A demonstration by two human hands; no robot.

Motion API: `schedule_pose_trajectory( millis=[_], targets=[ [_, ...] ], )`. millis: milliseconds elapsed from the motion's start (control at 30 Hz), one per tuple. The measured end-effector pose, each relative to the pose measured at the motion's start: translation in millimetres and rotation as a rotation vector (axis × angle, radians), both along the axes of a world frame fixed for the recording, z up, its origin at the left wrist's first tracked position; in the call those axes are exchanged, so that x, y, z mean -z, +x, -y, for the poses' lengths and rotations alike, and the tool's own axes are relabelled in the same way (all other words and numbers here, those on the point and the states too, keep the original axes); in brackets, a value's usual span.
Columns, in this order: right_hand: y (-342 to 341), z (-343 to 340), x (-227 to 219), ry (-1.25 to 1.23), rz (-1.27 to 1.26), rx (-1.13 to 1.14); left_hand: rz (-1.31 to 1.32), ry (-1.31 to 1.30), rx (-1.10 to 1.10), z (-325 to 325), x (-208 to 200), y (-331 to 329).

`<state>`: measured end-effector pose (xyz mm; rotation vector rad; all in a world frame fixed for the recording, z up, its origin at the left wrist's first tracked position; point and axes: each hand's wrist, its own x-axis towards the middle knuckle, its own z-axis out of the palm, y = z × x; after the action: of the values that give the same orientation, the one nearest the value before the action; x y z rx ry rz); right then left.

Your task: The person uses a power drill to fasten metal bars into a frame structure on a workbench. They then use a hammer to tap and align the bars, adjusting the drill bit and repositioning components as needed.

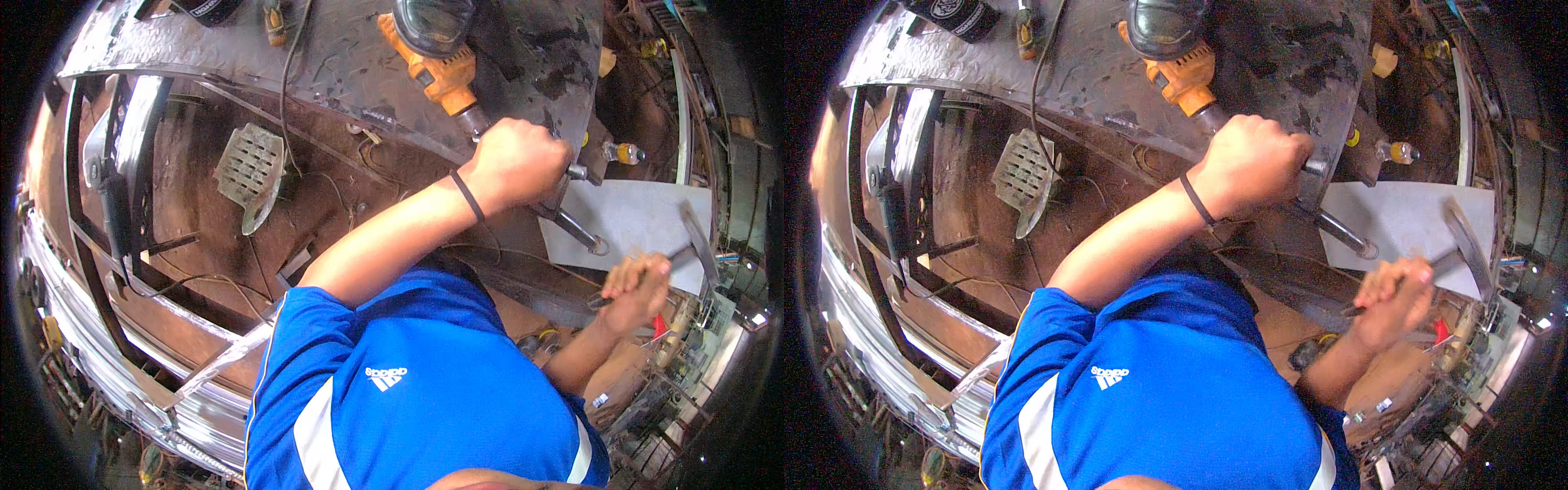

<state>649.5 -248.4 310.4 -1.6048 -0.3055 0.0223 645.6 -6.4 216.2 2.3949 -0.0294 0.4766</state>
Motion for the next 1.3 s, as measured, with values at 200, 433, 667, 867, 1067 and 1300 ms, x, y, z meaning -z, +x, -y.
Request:
schedule_pose_trajectory(
  millis=[200, 433, 667, 867, 1067, 1300],
  targets=[
    [-34.6, -33.7, 41.9, -0.241, -0.172, -0.102, -0.002, -0.011, 0.008, -1.6, 0.9, -2.8],
    [-22.5, -21.8, 24.9, -0.204, -0.033, -0.136, 0.031, -0.038, -0.004, -4.9, 2.9, -8.3],
    [-25.1, -39.4, 22.4, -0.205, -0.108, -0.157, 0.065, -0.043, -0.052, -13.2, 14.3, -14.3],
    [-25.2, -44.7, 15.0, -0.136, -0.128, -0.134, 0.147, -0.097, -0.004, 8.0, -11.3, -7.0],
    [-16.2, -34.3, 1.7, -0.131, -0.079, -0.099, 0.078, -0.101, 0.025, 6.8, -7.7, 5.0],
    [-14.0, -25.5, 5.0, -0.177, -0.084, -0.095, 0.056, -0.043, 0.028, 2.8, -3.4, 8.8]
  ],
)
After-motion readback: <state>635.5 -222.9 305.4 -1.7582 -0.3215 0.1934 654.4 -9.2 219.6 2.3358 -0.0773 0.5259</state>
